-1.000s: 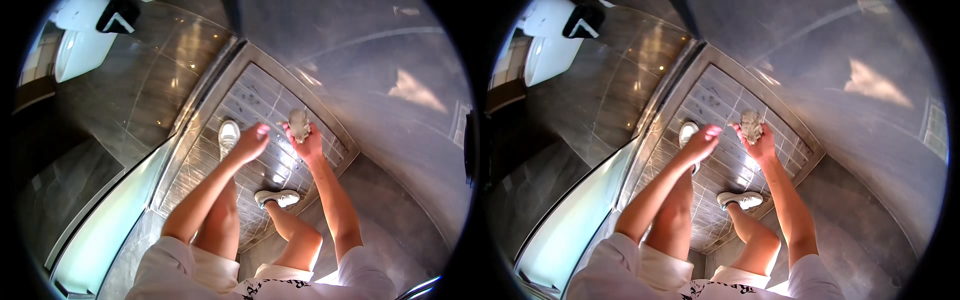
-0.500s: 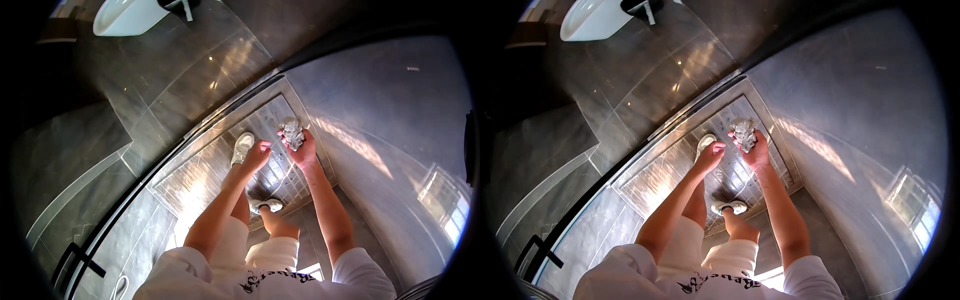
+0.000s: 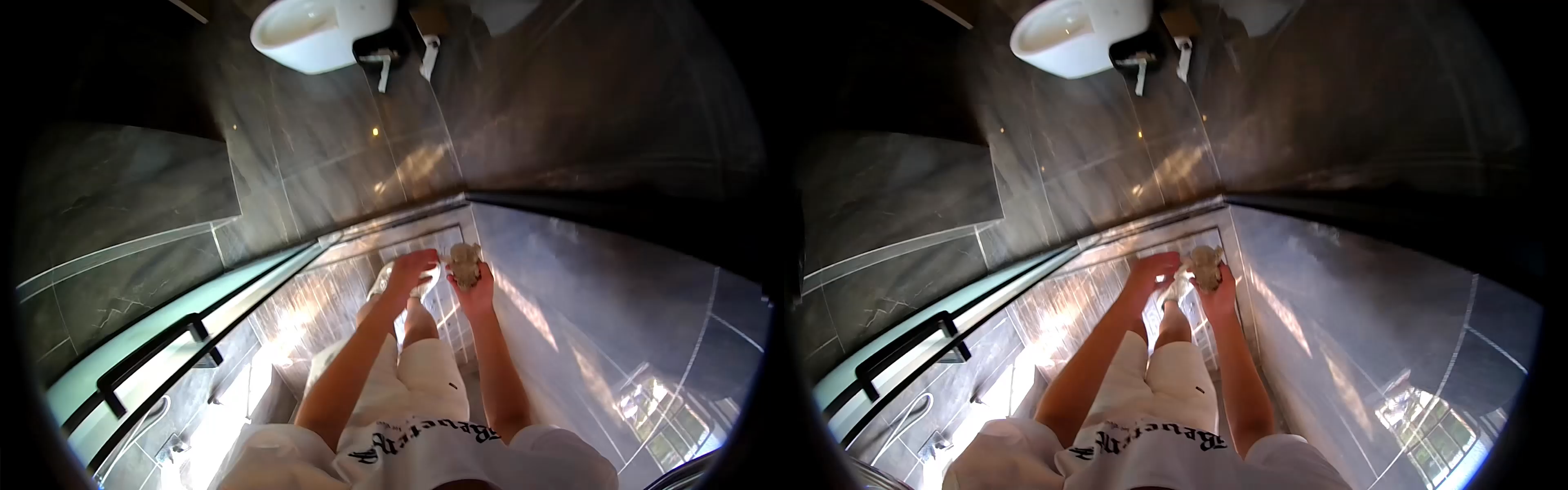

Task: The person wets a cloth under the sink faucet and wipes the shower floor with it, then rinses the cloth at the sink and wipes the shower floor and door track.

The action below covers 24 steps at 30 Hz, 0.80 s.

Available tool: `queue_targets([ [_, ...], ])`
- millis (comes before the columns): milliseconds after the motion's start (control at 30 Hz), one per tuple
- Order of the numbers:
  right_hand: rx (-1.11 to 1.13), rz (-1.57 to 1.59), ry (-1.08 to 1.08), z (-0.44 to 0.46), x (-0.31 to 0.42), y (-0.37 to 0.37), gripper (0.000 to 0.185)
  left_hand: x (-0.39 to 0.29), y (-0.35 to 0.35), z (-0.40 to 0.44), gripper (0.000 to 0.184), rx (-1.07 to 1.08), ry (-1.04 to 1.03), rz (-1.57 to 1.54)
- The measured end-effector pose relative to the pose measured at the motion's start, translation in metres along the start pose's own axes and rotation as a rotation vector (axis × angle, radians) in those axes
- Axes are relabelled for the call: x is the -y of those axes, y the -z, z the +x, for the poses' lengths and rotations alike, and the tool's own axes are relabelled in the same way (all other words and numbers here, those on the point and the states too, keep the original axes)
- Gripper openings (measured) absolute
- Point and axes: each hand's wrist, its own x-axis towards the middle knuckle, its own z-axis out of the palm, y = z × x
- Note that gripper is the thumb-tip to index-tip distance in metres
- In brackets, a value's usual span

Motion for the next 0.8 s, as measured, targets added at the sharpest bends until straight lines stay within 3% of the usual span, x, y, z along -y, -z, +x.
queue_targets([
  [233, 0.259, -0.021, -0.046, -0.029, 0.074, -0.098, 0.044, -0.099, -0.062, -0.007, 0.037, -0.1, -0.103, 0.094],
  [300, 0.212, -0.067, -0.022, -0.032, 0.083, -0.121, 0.043, -0.12, -0.064, 0.008, 0.034, -0.074, -0.441, 0.377],
  [367, 0.192, -0.067, -0.024, -0.021, 0.097, -0.146, 0.043, -0.161, -0.067, 0.0, 0.035, -0.095, -0.512, 0.328],
  [400, 0.209, -0.06, -0.017, -0.016, 0.101, -0.163, 0.042, -0.186, -0.063, -0.003, 0.034, -0.131, -0.499, 0.448],
  [433, 0.223, -0.075, -0.024, -0.009, 0.106, -0.18, 0.042, -0.207, -0.058, -0.007, 0.032, -0.172, -0.476, 0.569],
  [467, 0.233, -0.075, -0.024, -0.003, 0.111, -0.196, 0.042, -0.219, -0.048, 0.005, 0.031, -0.256, -0.588, 0.729],
  [667, 0.343, -0.139, -0.046, 0.079, 0.134, -0.344, 0.04, -0.286, 0.072, 0.135, 0.033, -0.34, -0.748, 0.95],
  [700, 0.361, -0.141, -0.038, 0.097, 0.136, -0.369, 0.04, -0.299, 0.089, 0.161, 0.033, -0.347, -0.766, 0.953],
  [767, 0.348, -0.246, -0.051, 0.138, 0.14, -0.421, 0.042, -0.326, 0.114, 0.2, 0.029, -0.242, -0.61, 0.656],
  [800, 0.227, -0.328, -0.02, 0.156, 0.142, -0.446, 0.043, -0.351, 0.115, 0.191, 0.029, -0.251, -0.619, 0.638],
])
